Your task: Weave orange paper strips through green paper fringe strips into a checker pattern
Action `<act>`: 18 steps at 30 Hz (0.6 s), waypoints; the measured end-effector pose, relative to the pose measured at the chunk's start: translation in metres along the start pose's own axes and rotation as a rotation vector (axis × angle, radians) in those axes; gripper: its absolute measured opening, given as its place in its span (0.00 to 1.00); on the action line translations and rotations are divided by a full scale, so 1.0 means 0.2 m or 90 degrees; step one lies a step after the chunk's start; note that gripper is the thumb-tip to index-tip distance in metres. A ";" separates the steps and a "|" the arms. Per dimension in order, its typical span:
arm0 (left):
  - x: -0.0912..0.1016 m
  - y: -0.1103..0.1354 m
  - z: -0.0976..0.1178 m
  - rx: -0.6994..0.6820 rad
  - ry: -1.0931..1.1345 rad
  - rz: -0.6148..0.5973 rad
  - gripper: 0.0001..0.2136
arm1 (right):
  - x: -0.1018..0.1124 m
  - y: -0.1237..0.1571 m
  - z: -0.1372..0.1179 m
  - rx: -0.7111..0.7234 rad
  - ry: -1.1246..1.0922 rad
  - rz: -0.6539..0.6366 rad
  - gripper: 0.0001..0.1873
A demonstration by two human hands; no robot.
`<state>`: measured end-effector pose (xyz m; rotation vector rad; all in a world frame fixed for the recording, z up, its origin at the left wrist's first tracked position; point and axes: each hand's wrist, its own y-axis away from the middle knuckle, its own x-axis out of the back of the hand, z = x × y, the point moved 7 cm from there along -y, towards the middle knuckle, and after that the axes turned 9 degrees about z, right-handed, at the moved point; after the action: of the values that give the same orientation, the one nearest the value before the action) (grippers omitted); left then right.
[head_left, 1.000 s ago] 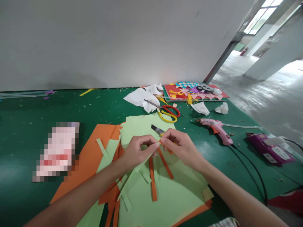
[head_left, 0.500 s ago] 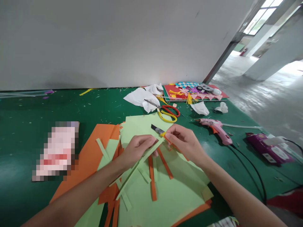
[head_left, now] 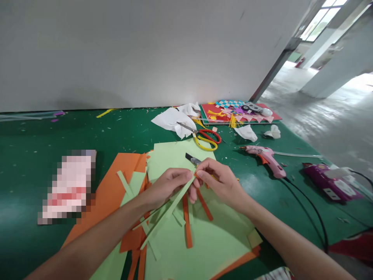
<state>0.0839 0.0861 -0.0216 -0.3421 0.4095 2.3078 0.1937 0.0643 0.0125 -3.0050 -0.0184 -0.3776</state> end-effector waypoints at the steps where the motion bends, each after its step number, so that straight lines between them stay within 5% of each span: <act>1: 0.00 0.00 0.00 0.001 0.007 -0.002 0.15 | 0.00 0.00 0.00 0.002 0.002 0.002 0.07; 18: -0.01 0.00 -0.01 0.033 0.005 0.000 0.15 | 0.02 -0.01 -0.01 0.017 0.027 0.037 0.07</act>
<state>0.0854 0.0842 -0.0219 -0.3265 0.4719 2.2915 0.1979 0.0656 0.0151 -2.9631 0.0670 -0.4324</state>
